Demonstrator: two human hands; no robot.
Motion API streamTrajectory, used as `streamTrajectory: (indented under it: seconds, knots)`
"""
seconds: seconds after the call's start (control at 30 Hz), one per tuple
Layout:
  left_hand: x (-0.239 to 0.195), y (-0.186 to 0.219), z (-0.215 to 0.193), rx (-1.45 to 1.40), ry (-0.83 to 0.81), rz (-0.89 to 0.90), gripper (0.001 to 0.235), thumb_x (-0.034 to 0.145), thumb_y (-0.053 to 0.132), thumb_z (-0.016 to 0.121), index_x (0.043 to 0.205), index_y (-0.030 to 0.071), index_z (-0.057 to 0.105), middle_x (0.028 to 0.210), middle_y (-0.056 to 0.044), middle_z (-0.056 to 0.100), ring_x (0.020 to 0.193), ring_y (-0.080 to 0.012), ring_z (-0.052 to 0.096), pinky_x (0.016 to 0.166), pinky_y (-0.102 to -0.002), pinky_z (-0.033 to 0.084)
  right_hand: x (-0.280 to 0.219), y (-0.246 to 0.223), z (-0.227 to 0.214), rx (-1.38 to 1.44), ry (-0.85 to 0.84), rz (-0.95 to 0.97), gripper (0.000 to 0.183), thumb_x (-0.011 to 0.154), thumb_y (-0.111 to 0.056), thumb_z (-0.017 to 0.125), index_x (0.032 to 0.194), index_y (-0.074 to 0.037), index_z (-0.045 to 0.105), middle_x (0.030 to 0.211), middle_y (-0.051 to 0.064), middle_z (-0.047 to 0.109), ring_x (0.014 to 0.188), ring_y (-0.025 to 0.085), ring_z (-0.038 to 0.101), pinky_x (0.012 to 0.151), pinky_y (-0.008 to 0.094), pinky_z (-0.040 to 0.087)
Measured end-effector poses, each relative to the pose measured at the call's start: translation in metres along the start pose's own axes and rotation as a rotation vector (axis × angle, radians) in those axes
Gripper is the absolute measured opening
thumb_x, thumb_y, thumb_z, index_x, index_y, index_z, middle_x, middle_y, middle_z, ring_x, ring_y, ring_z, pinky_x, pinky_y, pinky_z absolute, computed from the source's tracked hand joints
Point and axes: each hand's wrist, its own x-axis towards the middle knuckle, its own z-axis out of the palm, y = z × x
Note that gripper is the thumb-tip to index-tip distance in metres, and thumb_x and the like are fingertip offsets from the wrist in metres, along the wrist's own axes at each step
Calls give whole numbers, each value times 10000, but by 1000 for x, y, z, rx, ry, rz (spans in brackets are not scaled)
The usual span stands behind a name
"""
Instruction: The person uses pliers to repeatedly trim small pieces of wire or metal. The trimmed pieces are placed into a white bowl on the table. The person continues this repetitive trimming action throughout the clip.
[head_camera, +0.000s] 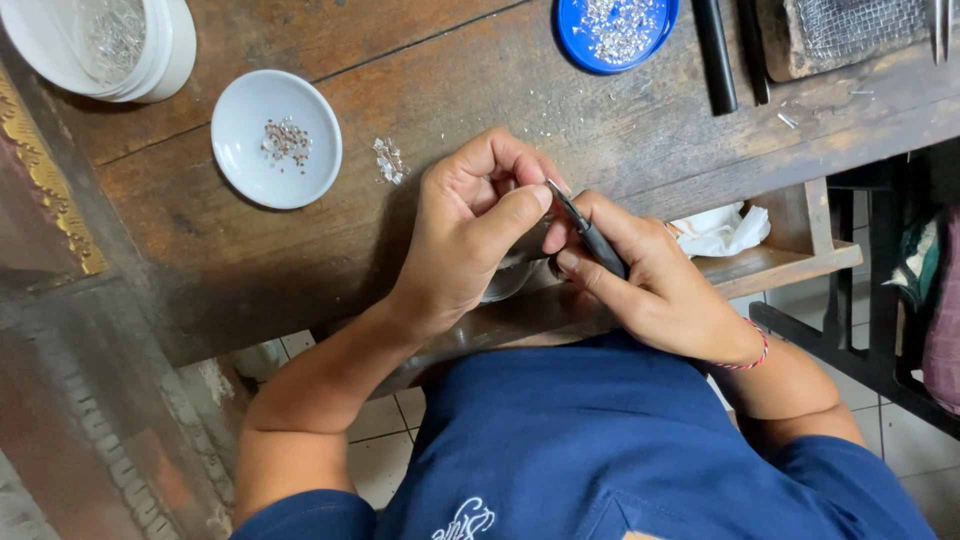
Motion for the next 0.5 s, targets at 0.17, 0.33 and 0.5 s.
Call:
streamTrajectory:
  seconds: [0.17,0.33,0.5]
  knots:
    - [-4,-6,6,-62,71,4,176,917,-39,539,823,103,494,931,-98,594,601,-138,586,617,-260,500,-2,1,-1,127,-92,3,130,1049,-210,525,1111,-109,578,925,-26,525,799,89,499,740,241,465]
    - [-9,-9,8,-86,102,-41,193,878,-50,541,783,109,486,923,-102,593,583,-125,550,604,-263,500,-6,-4,2,38,-94,-29,162,1052,-208,499,1159,-111,574,944,-28,529,819,102,491,760,253,443]
    - [-11,-9,8,-80,106,-39,199,875,-54,547,776,107,486,932,-103,598,599,-129,563,642,-265,503,-9,-6,1,-109,-82,-49,126,1042,-182,498,1128,-113,559,883,-17,538,754,125,497,716,274,437]
